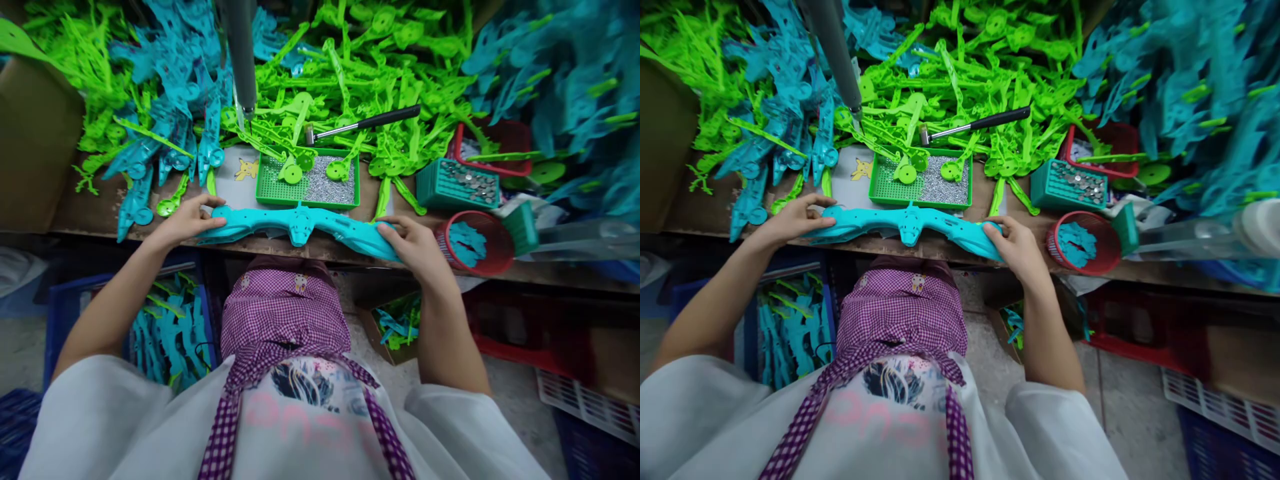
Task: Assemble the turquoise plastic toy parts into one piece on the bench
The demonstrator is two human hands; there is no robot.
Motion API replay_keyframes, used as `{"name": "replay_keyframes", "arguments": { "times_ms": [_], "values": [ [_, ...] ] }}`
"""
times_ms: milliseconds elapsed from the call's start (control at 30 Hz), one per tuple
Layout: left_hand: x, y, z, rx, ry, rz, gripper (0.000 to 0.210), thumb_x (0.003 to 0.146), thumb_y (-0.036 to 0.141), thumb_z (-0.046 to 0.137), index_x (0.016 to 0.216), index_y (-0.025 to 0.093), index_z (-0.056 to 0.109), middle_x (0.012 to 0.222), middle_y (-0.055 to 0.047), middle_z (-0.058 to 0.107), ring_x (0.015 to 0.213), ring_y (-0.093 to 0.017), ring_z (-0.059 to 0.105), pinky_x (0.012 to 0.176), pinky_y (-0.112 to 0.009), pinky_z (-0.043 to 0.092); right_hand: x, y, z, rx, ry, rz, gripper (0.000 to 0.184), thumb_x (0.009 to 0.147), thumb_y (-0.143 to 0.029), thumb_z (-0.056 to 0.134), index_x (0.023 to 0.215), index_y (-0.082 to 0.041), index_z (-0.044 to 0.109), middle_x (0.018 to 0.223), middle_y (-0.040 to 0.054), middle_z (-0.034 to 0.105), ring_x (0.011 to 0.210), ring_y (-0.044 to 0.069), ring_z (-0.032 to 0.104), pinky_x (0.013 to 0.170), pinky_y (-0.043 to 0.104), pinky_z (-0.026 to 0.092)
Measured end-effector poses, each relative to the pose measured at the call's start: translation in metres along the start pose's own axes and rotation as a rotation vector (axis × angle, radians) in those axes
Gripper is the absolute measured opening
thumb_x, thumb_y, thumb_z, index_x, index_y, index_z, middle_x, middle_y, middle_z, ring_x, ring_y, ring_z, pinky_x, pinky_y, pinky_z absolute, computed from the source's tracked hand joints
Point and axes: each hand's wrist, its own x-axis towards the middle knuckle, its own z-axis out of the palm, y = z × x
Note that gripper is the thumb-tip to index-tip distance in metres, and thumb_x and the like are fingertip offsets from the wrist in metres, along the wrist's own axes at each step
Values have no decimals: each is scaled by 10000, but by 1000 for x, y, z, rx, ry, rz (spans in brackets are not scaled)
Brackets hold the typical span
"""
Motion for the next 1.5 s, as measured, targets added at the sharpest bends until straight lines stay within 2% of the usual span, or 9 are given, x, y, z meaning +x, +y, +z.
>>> {"name": "replay_keyframes", "arguments": {
  "times_ms": [233,367,467,567,633,767,900,1100,1500],
  "values": [
    [3,-15,3,246,53,123,550,647,482,737,1078,150,659,733,-13,564,639,-158,487,608,-267,397,2,4,1,31,5,-42,460,790,-484,588,1092,-157,704,678,21,601,556,120,432,495,245,320],
    [-9,-13,16,411,249,298,415,726,431,721,1049,178,666,991,-92,602,918,-256,560,832,-369,467,10,3,-5,8,-61,-78,451,803,-442,580,1117,-142,702,801,46,651,633,134,485,557,256,384],
    [-35,3,58,463,366,452,313,875,366,601,1130,187,636,1147,-116,611,1055,-258,578,905,-383,477,15,0,-10,-41,-106,-85,435,821,-420,564,1133,-148,697,776,35,633,621,127,461,567,255,368],
    [-57,22,128,500,34,544,388,953,316,498,1311,173,545,1056,-88,688,906,-196,660,815,-319,516,16,-5,-15,-48,-140,-78,427,836,-402,555,1159,-154,685,758,29,613,614,126,446,564,256,345],
    [-60,35,174,600,-167,473,558,962,312,492,1486,183,349,1015,-80,713,815,-194,686,730,-300,522,15,-8,-17,-41,-143,-79,429,838,-400,560,1166,-153,681,767,30,610,613,124,436,564,258,337],
    [-40,62,226,731,-167,305,710,993,317,416,1566,151,30,894,-98,721,731,-206,696,704,-309,518,15,-11,-19,-23,-151,-63,429,843,-392,553,1172,-144,673,723,20,571,586,115,398,543,257,315],
    [-24,84,231,751,-103,240,732,998,342,394,1559,102,-11,776,-102,710,671,-224,684,687,-339,522,19,-10,-18,-1,-135,-72,422,834,-373,563,1167,-136,669,750,27,579,600,117,418,550,258,334],
    [-22,77,232,707,-12,273,501,1018,351,317,1474,150,361,796,-92,715,685,-199,688,683,-294,518,22,-10,-21,24,-123,-93,401,830,-353,568,1146,-131,676,735,26,576,607,116,431,552,257,333],
    [-8,82,236,841,-101,206,507,1011,256,298,1513,183,301,842,-148,720,786,-278,716,726,-396,537,24,4,-14,9,-117,-115,428,821,-390,572,1138,-131,695,795,41,605,679,133,465,609,267,375]
  ]
}}
